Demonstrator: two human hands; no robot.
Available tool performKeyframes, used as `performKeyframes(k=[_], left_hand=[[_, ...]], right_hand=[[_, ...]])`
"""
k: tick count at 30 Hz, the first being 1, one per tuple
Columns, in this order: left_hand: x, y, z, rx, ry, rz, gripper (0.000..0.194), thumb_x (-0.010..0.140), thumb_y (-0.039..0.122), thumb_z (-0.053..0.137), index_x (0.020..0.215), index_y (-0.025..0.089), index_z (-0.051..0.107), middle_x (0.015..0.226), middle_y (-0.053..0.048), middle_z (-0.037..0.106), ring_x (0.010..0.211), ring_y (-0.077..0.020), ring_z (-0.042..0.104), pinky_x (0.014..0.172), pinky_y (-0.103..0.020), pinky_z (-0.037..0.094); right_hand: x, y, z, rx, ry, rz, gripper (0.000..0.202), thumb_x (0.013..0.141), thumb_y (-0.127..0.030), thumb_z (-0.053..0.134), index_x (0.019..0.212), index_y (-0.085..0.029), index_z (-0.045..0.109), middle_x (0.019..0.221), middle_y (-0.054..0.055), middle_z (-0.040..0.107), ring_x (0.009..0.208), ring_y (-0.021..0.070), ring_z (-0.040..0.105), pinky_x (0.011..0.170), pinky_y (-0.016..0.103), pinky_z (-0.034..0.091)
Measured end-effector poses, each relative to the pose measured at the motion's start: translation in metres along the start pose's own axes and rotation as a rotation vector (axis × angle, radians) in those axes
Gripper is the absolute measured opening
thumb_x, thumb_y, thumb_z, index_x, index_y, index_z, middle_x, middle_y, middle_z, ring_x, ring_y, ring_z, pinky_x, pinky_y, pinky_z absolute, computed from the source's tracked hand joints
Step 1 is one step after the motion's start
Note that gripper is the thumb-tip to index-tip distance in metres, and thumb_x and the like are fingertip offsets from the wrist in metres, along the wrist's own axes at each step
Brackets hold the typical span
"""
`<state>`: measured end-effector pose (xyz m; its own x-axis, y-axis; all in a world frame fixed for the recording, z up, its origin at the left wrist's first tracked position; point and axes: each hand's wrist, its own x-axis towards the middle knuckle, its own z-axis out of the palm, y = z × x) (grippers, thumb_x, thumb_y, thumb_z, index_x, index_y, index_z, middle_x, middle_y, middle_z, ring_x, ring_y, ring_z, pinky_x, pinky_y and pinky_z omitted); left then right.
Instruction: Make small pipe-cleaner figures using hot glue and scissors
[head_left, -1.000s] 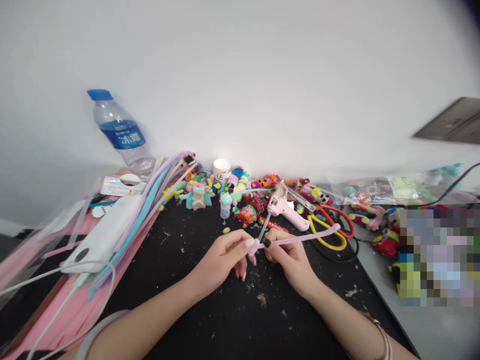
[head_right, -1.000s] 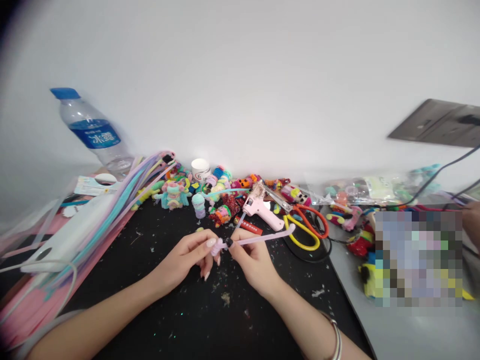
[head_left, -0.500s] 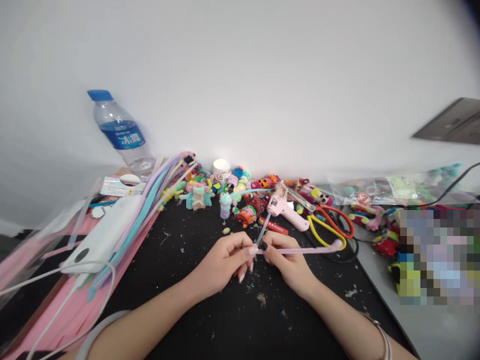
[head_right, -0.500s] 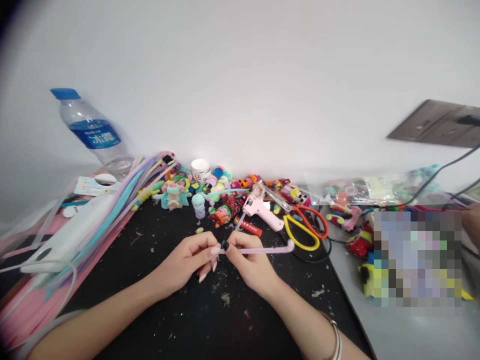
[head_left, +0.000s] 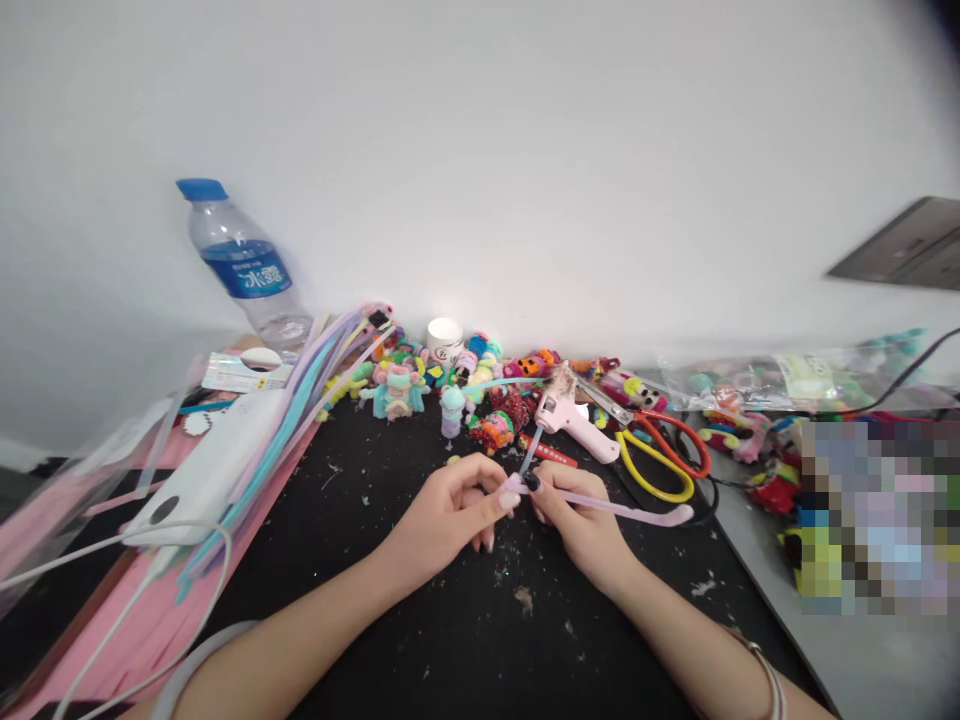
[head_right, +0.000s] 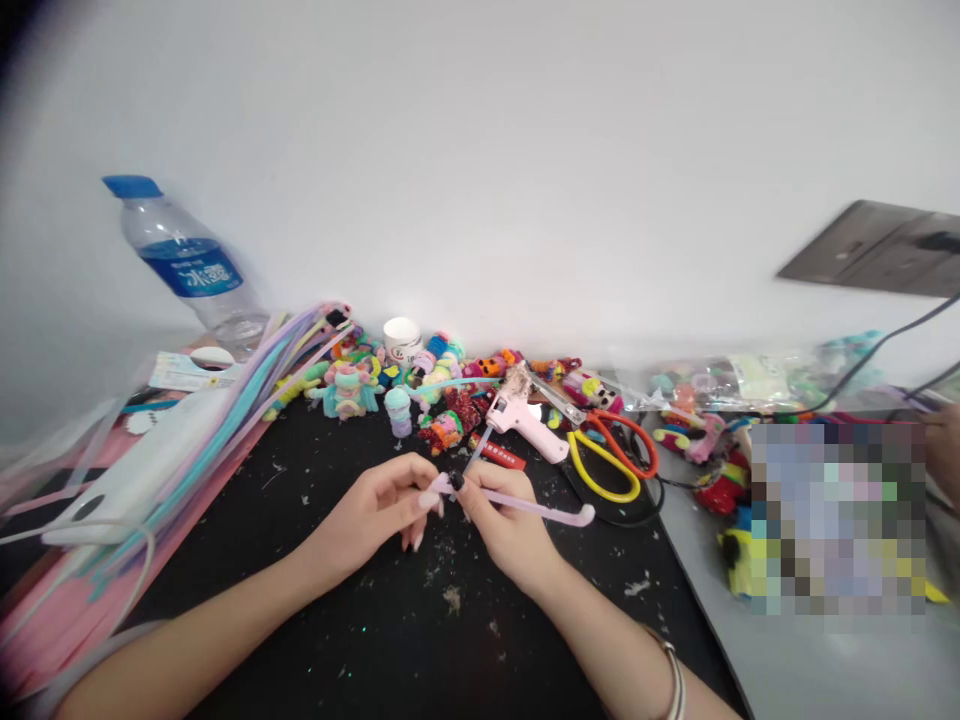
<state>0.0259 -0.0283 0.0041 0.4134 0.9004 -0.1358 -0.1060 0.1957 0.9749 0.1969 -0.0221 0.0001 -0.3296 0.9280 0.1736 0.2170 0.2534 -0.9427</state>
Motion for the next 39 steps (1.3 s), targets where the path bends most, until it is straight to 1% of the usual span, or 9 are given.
performKeyframes(k=[2, 5, 8, 14, 18, 23, 25, 31, 39], left_hand=[[0.0, 0.0002, -0.001, 0.222, 0.096, 0.07, 0.021, 0.074, 0.029, 0.065, 0.087, 0.017, 0.055, 0.075, 0.002, 0.056, 0.051, -0.008, 0.052, 0.046, -0.019, 0.041], [-0.0022, -0.0013, -0.0014, 0.454, 0.158, 0.109, 0.012, 0.077, 0.026, 0.061, 0.082, 0.016, 0.059, 0.065, 0.002, 0.056, 0.052, -0.0099, 0.053, 0.048, -0.02, 0.04], [-0.0036, -0.0024, -0.0012, 0.498, 0.156, 0.132, 0.013, 0.081, 0.025, 0.055, 0.075, 0.015, 0.061, 0.057, 0.003, 0.054, 0.05, -0.0105, 0.053, 0.05, -0.021, 0.04], [0.0001, 0.0033, -0.002, 0.117, -0.057, -0.04, 0.019, 0.082, 0.026, 0.054, 0.071, 0.012, 0.058, 0.057, 0.001, 0.059, 0.043, -0.007, 0.051, 0.043, -0.017, 0.035], [0.0004, 0.0027, -0.0033, -0.152, -0.152, -0.13, 0.02, 0.08, 0.027, 0.059, 0.069, 0.012, 0.055, 0.066, -0.003, 0.066, 0.042, -0.0039, 0.049, 0.042, -0.015, 0.032], [-0.0024, -0.0017, -0.0041, -0.43, -0.295, -0.261, 0.018, 0.079, 0.025, 0.063, 0.071, 0.013, 0.052, 0.064, -0.002, 0.064, 0.04, -0.0025, 0.046, 0.042, -0.014, 0.034], [-0.0018, -0.0016, -0.004, -0.373, -0.263, -0.235, 0.019, 0.08, 0.028, 0.061, 0.072, 0.013, 0.052, 0.066, -0.002, 0.063, 0.042, -0.0032, 0.049, 0.042, -0.014, 0.035], [0.001, 0.001, -0.0015, 0.07, -0.072, -0.01, 0.023, 0.081, 0.036, 0.057, 0.083, 0.013, 0.056, 0.076, -0.002, 0.063, 0.044, -0.0074, 0.054, 0.041, -0.018, 0.037], [-0.0007, 0.0006, -0.0005, 0.074, -0.036, 0.024, 0.024, 0.086, 0.033, 0.05, 0.073, 0.014, 0.054, 0.062, 0.003, 0.056, 0.041, -0.006, 0.05, 0.04, -0.018, 0.034]], right_hand=[[0.0001, -0.0005, 0.0004, -0.032, 0.011, -0.012, 0.039, 0.088, -0.033, 0.046, 0.053, -0.017, 0.039, 0.052, -0.005, 0.035, 0.049, 0.0093, 0.032, 0.047, 0.023, 0.023], [-0.0001, -0.0019, 0.0014, -0.071, 0.01, -0.028, 0.038, 0.088, -0.03, 0.045, 0.053, -0.018, 0.037, 0.052, -0.005, 0.033, 0.049, 0.0091, 0.03, 0.047, 0.023, 0.022], [-0.0003, -0.0031, 0.0021, -0.088, 0.008, -0.027, 0.037, 0.088, -0.029, 0.045, 0.054, -0.018, 0.036, 0.052, -0.005, 0.032, 0.049, 0.009, 0.029, 0.047, 0.023, 0.022], [-0.0006, -0.0034, 0.0019, -0.099, -0.006, -0.058, 0.037, 0.088, -0.028, 0.046, 0.054, -0.018, 0.036, 0.052, -0.005, 0.032, 0.049, 0.0089, 0.029, 0.046, 0.023, 0.023], [-0.0015, -0.0031, 0.001, -0.08, -0.022, -0.072, 0.036, 0.088, -0.029, 0.046, 0.055, -0.018, 0.037, 0.052, -0.005, 0.034, 0.049, 0.0091, 0.03, 0.047, 0.023, 0.024], [-0.0027, -0.0024, 0.0009, -0.043, -0.079, -0.063, 0.037, 0.09, -0.033, 0.042, 0.057, -0.017, 0.04, 0.053, -0.004, 0.036, 0.05, 0.0094, 0.033, 0.047, 0.022, 0.025], [-0.0026, -0.0017, 0.0008, -0.037, -0.069, -0.052, 0.037, 0.09, -0.033, 0.042, 0.057, -0.017, 0.04, 0.053, -0.004, 0.036, 0.05, 0.0092, 0.033, 0.047, 0.022, 0.025], [-0.0017, -0.0022, 0.0003, -0.083, -0.067, -0.043, 0.037, 0.091, -0.031, 0.043, 0.057, -0.016, 0.044, 0.053, -0.005, 0.036, 0.05, 0.0088, 0.032, 0.047, 0.022, 0.024], [-0.0032, -0.0012, 0.001, -0.054, -0.096, -0.039, 0.038, 0.091, -0.033, 0.042, 0.058, -0.016, 0.043, 0.054, -0.004, 0.037, 0.051, 0.0089, 0.033, 0.049, 0.022, 0.025]])
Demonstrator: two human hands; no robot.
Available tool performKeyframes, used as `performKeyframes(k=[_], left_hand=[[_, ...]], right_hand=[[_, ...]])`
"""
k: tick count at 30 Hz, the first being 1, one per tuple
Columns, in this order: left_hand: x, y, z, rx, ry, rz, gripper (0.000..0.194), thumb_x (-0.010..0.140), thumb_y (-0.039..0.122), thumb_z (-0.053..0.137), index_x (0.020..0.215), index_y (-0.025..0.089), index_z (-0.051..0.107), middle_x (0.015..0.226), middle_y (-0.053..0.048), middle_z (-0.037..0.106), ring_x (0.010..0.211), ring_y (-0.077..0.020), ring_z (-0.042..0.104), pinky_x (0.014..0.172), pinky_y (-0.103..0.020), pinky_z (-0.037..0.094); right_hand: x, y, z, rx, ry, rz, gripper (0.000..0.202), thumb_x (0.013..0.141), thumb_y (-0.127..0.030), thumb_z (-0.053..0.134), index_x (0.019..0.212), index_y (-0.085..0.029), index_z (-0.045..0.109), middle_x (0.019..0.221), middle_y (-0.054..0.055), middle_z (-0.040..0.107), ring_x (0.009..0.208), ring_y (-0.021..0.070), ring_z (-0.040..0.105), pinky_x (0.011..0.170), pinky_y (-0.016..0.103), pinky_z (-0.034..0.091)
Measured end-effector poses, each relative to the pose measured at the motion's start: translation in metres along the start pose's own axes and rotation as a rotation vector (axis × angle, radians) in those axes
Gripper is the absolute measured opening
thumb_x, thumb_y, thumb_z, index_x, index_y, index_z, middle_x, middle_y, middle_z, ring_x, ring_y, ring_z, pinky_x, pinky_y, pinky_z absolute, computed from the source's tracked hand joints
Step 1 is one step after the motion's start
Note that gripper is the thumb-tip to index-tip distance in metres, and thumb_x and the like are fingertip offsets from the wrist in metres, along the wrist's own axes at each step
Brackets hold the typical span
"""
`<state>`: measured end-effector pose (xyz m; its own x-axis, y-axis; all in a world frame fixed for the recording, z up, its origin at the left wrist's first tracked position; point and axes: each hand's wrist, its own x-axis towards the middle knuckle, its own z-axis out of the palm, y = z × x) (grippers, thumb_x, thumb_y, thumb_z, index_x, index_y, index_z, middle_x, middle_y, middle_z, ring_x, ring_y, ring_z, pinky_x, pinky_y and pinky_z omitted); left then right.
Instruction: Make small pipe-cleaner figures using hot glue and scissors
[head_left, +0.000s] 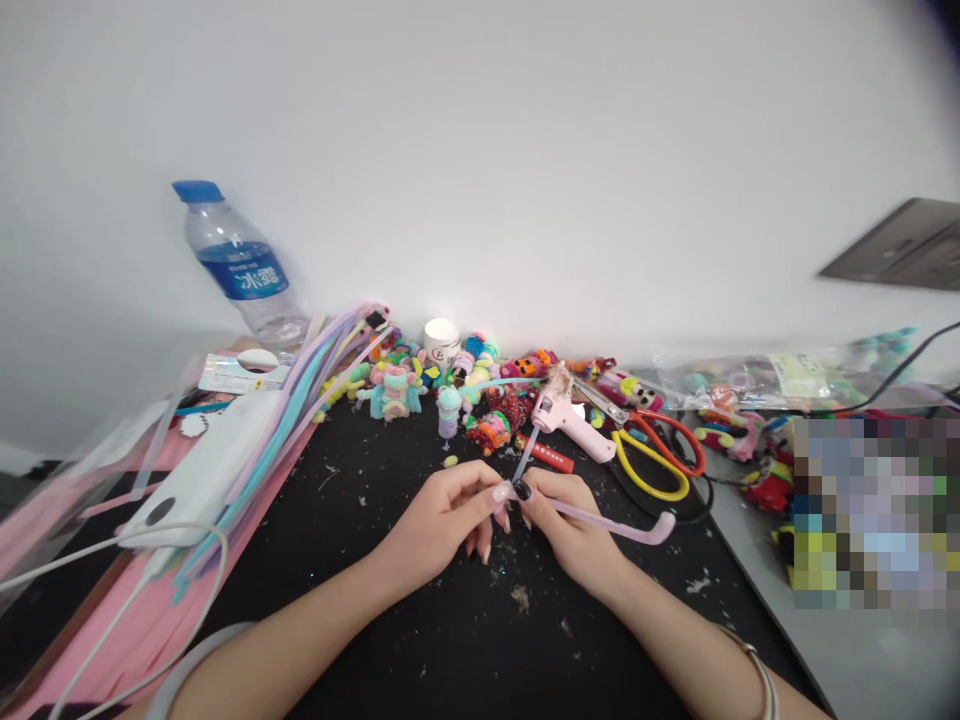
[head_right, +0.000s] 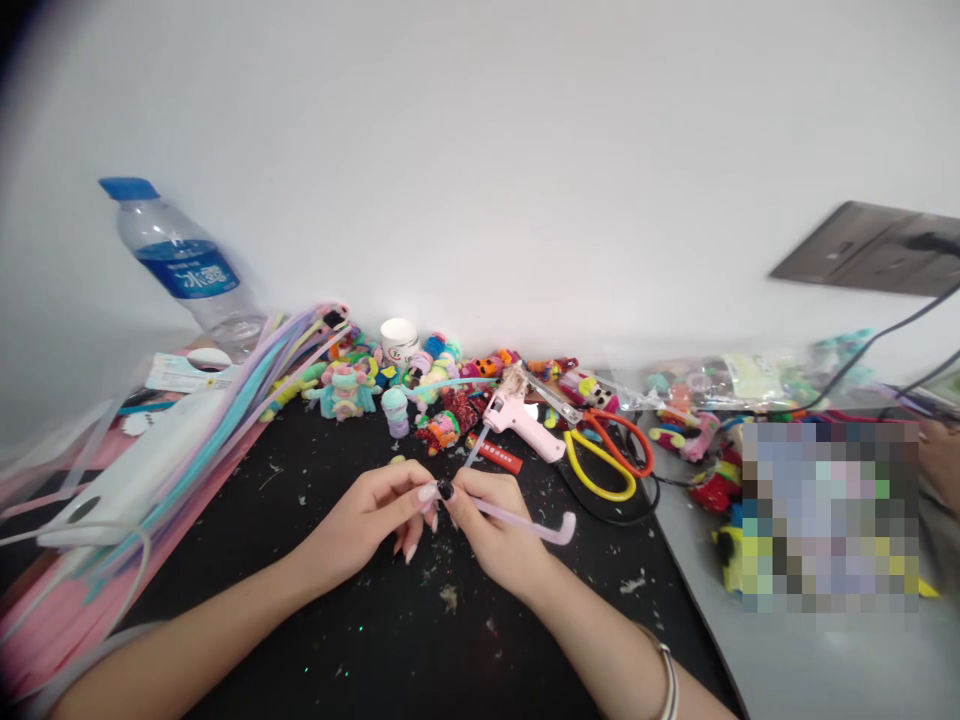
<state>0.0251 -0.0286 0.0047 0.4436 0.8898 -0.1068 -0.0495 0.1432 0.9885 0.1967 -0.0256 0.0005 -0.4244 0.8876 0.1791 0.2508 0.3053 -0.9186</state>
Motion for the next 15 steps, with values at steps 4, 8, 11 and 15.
performKeyframes(k=[4, 8, 11, 15], left_hand=[[0.0012, -0.0011, -0.0005, -0.155, -0.013, -0.032, 0.024, 0.085, 0.033, 0.052, 0.07, 0.013, 0.053, 0.061, 0.002, 0.057, 0.04, -0.0041, 0.046, 0.042, -0.016, 0.034], [-0.0014, -0.0016, 0.0008, -0.421, -0.119, -0.15, 0.025, 0.084, 0.03, 0.056, 0.066, 0.014, 0.049, 0.055, 0.003, 0.055, 0.038, -0.002, 0.039, 0.041, -0.014, 0.032], [-0.002, -0.0007, 0.0008, -0.48, -0.18, -0.207, 0.027, 0.083, 0.032, 0.055, 0.064, 0.015, 0.047, 0.054, 0.002, 0.055, 0.036, -0.0025, 0.041, 0.04, -0.015, 0.032], [0.0, 0.0012, -0.0009, -0.158, -0.059, -0.086, 0.025, 0.083, 0.037, 0.053, 0.074, 0.014, 0.054, 0.066, -0.002, 0.061, 0.043, -0.007, 0.051, 0.044, -0.019, 0.039]], right_hand=[[-0.0004, 0.0006, -0.0005, 0.029, 0.005, -0.015, 0.038, 0.091, -0.036, 0.041, 0.058, -0.017, 0.042, 0.054, -0.004, 0.038, 0.051, 0.0093, 0.034, 0.049, 0.023, 0.025], [-0.0001, 0.0011, -0.0005, 0.048, -0.019, 0.018, 0.037, 0.09, -0.039, 0.043, 0.06, -0.017, 0.044, 0.056, -0.004, 0.038, 0.053, 0.0098, 0.035, 0.05, 0.023, 0.026], [0.0, 0.0015, -0.0007, 0.064, -0.025, 0.029, 0.037, 0.09, -0.04, 0.042, 0.061, -0.017, 0.045, 0.056, -0.004, 0.038, 0.053, 0.01, 0.035, 0.049, 0.023, 0.027], [-0.0001, 0.0004, -0.0017, 0.018, 0.051, 0.027, 0.039, 0.09, -0.039, 0.041, 0.058, -0.017, 0.044, 0.054, -0.003, 0.039, 0.051, 0.0101, 0.035, 0.048, 0.023, 0.026]])
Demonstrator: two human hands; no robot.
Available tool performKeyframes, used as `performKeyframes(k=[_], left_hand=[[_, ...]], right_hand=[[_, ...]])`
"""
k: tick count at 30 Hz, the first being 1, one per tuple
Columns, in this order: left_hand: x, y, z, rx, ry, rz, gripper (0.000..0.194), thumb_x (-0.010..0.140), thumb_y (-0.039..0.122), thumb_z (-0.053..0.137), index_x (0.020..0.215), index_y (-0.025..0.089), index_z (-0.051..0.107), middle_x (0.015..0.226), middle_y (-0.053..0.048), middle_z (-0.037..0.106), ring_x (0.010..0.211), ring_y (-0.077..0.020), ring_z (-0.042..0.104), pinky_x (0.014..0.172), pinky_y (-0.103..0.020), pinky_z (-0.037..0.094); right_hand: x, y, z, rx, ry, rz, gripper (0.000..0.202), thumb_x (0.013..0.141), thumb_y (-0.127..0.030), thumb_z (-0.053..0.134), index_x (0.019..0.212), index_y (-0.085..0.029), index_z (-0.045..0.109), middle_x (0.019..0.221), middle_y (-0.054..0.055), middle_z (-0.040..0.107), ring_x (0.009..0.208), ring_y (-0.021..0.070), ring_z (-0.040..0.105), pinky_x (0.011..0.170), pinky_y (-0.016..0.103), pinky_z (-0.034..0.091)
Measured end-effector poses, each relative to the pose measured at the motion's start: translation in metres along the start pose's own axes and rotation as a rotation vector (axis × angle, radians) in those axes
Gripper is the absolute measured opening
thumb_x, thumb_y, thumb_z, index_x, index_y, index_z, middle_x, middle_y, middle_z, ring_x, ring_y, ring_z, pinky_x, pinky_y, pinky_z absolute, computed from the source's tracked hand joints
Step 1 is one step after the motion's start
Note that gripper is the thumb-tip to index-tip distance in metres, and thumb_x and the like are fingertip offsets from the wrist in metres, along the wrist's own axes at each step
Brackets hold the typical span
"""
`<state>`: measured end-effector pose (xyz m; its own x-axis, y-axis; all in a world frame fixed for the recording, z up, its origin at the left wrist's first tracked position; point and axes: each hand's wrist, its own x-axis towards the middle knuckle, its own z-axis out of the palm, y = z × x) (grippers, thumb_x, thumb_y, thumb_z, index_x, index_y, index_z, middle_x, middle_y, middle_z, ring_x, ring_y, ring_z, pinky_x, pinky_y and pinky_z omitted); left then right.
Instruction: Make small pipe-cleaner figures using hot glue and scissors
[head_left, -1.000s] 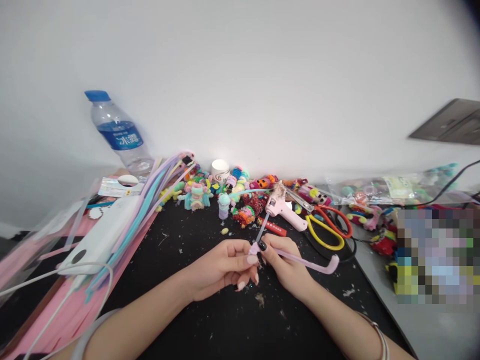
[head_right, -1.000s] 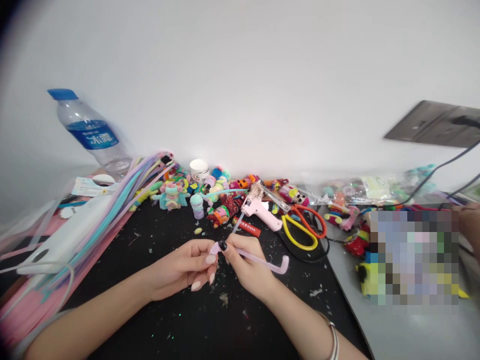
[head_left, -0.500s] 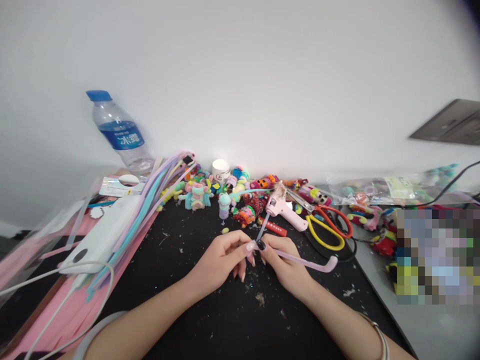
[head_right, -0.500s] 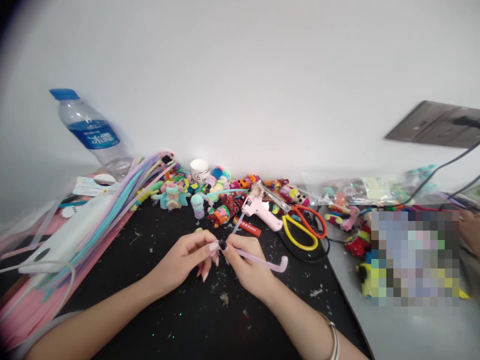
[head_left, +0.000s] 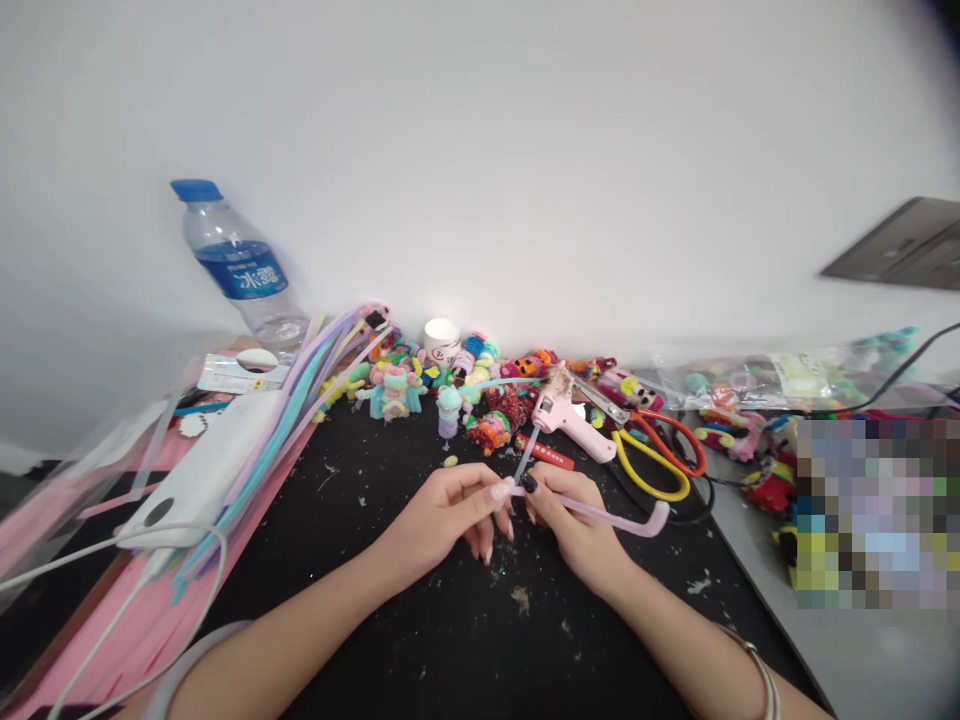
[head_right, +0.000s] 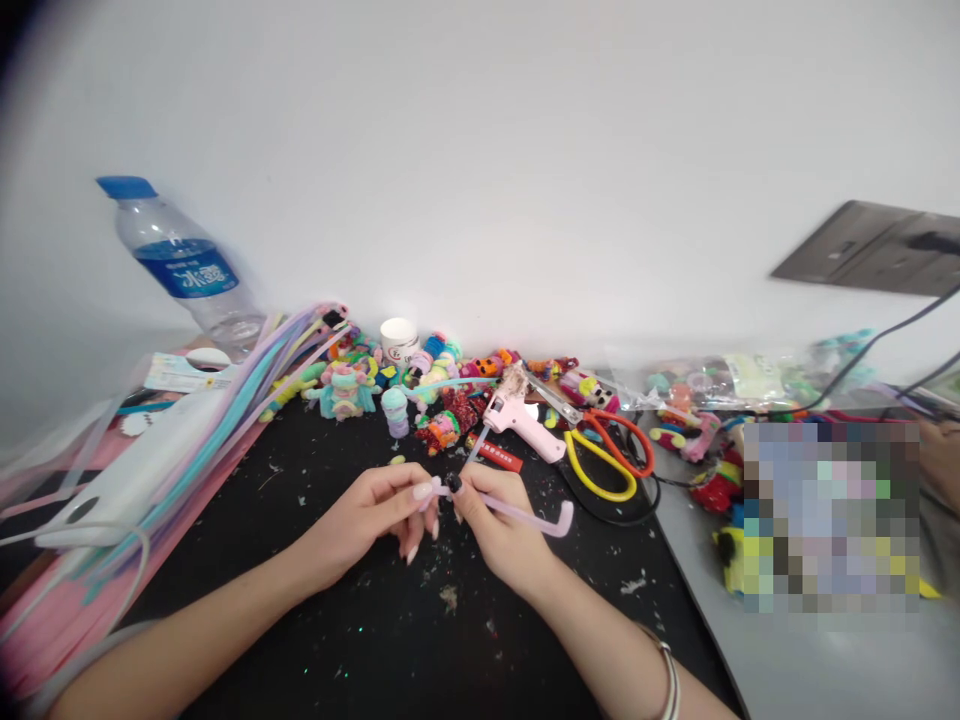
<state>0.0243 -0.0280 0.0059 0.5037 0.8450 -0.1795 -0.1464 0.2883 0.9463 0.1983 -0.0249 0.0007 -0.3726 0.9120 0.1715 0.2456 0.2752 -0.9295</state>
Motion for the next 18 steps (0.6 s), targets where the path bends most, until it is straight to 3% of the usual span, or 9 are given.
performKeyframes(k=[4, 9, 13, 18], left_hand=[[-0.0018, -0.0002, 0.0005, 0.414, 0.211, 0.166, 0.026, 0.073, 0.034, 0.065, 0.093, 0.017, 0.058, 0.083, -0.002, 0.061, 0.057, -0.0106, 0.055, 0.051, -0.021, 0.044], [-0.0054, -0.004, 0.0018, 0.692, 0.317, 0.322, 0.015, 0.073, 0.027, 0.066, 0.083, 0.018, 0.06, 0.073, 0.0, 0.061, 0.058, -0.0107, 0.054, 0.057, -0.021, 0.045], [-0.0053, -0.0053, 0.0014, 0.724, 0.337, 0.339, 0.01, 0.075, 0.028, 0.063, 0.075, 0.018, 0.061, 0.064, 0.001, 0.061, 0.056, -0.0111, 0.054, 0.054, -0.021, 0.043], [-0.0039, -0.0046, 0.0018, 0.501, 0.26, 0.197, 0.014, 0.079, 0.026, 0.058, 0.07, 0.016, 0.059, 0.057, 0.001, 0.059, 0.049, -0.0121, 0.058, 0.051, -0.022, 0.044]], right_hand=[[-0.0001, -0.0011, -0.0003, -0.063, 0.059, -0.014, 0.039, 0.091, -0.035, 0.04, 0.056, -0.018, 0.04, 0.054, -0.004, 0.037, 0.051, 0.01, 0.034, 0.049, 0.023, 0.025], [-0.0001, -0.001, 0.0011, -0.131, 0.011, -0.013, 0.038, 0.091, -0.033, 0.039, 0.056, -0.018, 0.038, 0.054, -0.004, 0.034, 0.051, 0.0097, 0.031, 0.048, 0.023, 0.024], [-0.0002, -0.0019, 0.0023, -0.15, -0.008, -0.012, 0.039, 0.092, -0.033, 0.038, 0.057, -0.018, 0.037, 0.054, -0.004, 0.035, 0.051, 0.0097, 0.032, 0.049, 0.023, 0.025], [-0.0004, -0.0024, 0.002, -0.172, -0.011, -0.011, 0.038, 0.092, -0.033, 0.038, 0.057, -0.018, 0.038, 0.054, -0.004, 0.036, 0.051, 0.0097, 0.033, 0.049, 0.023, 0.025]])
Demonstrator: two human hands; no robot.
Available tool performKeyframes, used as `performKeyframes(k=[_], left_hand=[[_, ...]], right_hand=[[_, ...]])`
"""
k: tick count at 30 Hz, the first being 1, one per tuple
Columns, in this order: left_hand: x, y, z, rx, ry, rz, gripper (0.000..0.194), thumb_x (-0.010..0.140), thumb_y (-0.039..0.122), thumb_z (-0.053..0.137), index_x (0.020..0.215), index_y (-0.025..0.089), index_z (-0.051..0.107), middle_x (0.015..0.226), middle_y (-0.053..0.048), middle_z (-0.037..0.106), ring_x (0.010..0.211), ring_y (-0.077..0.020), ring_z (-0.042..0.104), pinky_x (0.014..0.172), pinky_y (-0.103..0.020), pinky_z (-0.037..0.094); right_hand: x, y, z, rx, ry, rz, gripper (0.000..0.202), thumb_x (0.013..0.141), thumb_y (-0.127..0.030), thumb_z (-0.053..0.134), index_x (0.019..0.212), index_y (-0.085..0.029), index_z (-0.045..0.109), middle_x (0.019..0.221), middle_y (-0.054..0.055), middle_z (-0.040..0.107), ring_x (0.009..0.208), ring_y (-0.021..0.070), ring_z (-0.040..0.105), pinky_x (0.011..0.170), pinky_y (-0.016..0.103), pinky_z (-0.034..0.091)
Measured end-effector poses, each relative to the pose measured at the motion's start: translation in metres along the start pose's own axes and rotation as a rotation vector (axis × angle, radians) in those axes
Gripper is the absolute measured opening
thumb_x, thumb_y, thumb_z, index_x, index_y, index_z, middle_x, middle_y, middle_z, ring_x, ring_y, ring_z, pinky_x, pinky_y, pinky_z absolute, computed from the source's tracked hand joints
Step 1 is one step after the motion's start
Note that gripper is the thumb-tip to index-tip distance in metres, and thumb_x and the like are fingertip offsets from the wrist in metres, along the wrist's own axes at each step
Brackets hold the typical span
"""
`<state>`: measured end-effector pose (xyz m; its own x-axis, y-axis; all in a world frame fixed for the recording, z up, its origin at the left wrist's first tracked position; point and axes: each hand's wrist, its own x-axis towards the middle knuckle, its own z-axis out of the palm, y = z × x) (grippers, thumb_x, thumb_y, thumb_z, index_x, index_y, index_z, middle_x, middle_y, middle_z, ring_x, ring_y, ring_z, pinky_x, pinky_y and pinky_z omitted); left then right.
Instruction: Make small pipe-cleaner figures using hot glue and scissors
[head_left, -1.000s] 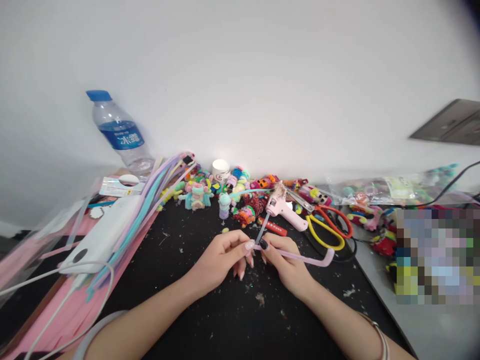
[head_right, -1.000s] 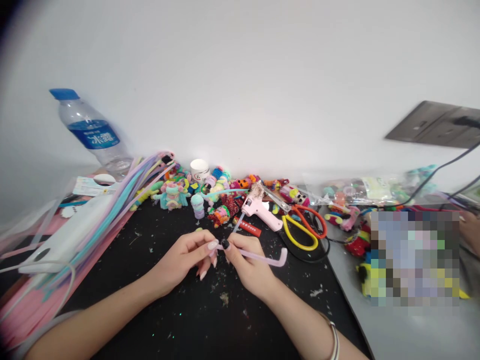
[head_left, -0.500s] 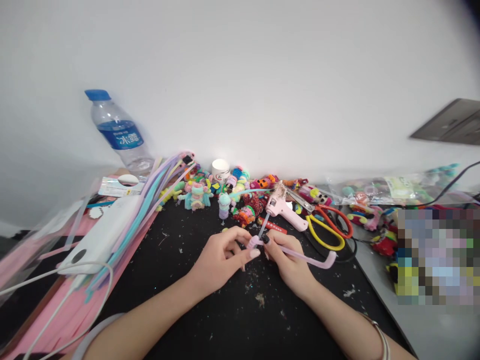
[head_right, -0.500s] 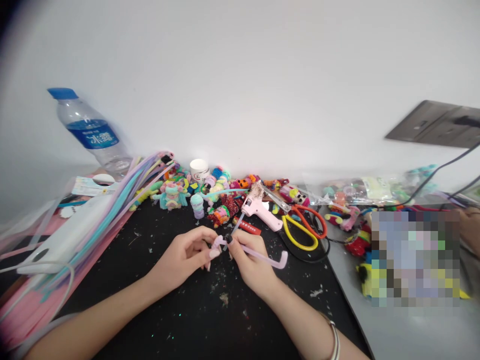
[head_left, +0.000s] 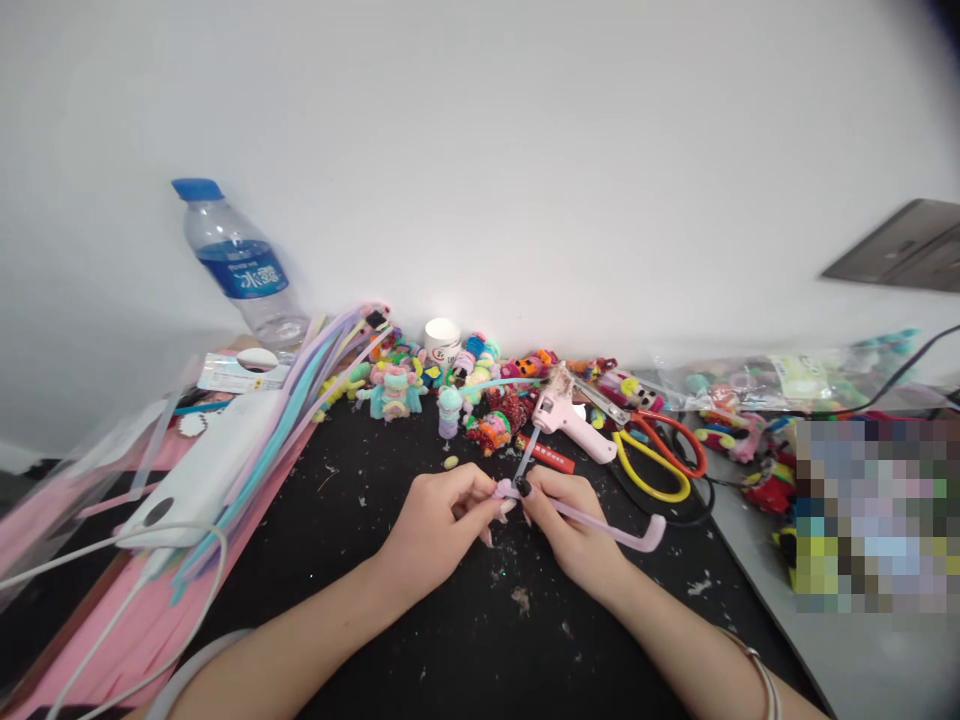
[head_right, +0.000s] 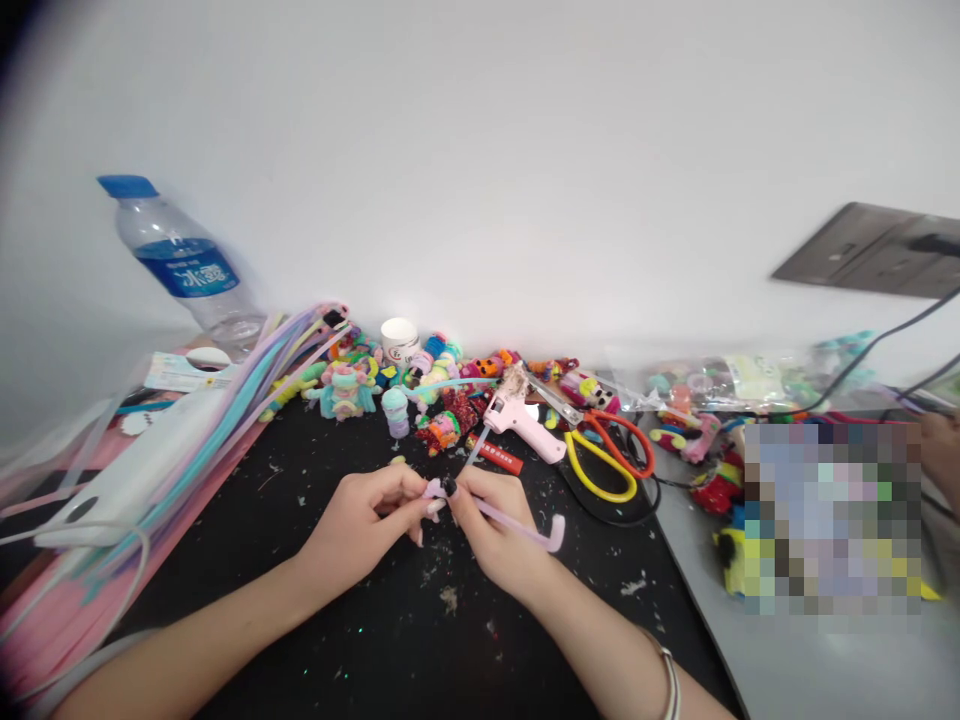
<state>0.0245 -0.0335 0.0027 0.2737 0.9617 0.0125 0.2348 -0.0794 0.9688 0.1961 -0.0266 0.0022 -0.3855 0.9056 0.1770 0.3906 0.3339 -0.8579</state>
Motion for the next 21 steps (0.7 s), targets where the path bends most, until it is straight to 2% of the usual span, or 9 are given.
performKeyframes(k=[6, 16, 18, 21], left_hand=[[0.0026, 0.0046, 0.0008, -0.314, -0.099, -0.153, 0.02, 0.078, 0.031, 0.06, 0.07, 0.013, 0.059, 0.063, -0.001, 0.064, 0.046, -0.0112, 0.058, 0.05, -0.023, 0.047], [0.0025, -0.0021, -0.001, -0.664, -0.368, -0.22, 0.024, 0.08, 0.032, 0.06, 0.068, 0.013, 0.05, 0.059, -0.002, 0.063, 0.043, -0.0077, 0.055, 0.046, -0.019, 0.045], [0.0033, -0.0016, -0.0012, -0.645, -0.356, -0.218, 0.023, 0.08, 0.032, 0.059, 0.069, 0.014, 0.05, 0.061, -0.001, 0.063, 0.044, -0.0082, 0.055, 0.046, -0.02, 0.046], [0.0052, 0.0005, -0.0013, -0.499, -0.268, -0.175, 0.022, 0.078, 0.033, 0.061, 0.073, 0.013, 0.054, 0.066, -0.001, 0.063, 0.047, -0.0092, 0.056, 0.049, -0.022, 0.047]], right_hand=[[-0.0003, 0.0006, -0.0006, 0.017, -0.002, -0.007, 0.038, 0.092, -0.033, 0.038, 0.058, -0.018, 0.04, 0.055, -0.003, 0.039, 0.052, 0.0101, 0.035, 0.05, 0.024, 0.027], [-0.0005, 0.0028, 0.0001, 0.096, -0.032, -0.024, 0.039, 0.091, -0.038, 0.039, 0.058, -0.018, 0.039, 0.055, -0.004, 0.036, 0.052, 0.01, 0.035, 0.049, 0.023, 0.027], [-0.0002, 0.003, 0.0001, 0.097, -0.026, -0.017, 0.039, 0.091, -0.039, 0.039, 0.058, -0.018, 0.041, 0.055, -0.004, 0.037, 0.052, 0.01, 0.035, 0.049, 0.023, 0.027], [0.0003, 0.003, 0.0, 0.089, -0.01, -0.01, 0.04, 0.092, -0.038, 0.039, 0.058, -0.017, 0.041, 0.055, -0.004, 0.037, 0.051, 0.0098, 0.034, 0.049, 0.023, 0.027]])
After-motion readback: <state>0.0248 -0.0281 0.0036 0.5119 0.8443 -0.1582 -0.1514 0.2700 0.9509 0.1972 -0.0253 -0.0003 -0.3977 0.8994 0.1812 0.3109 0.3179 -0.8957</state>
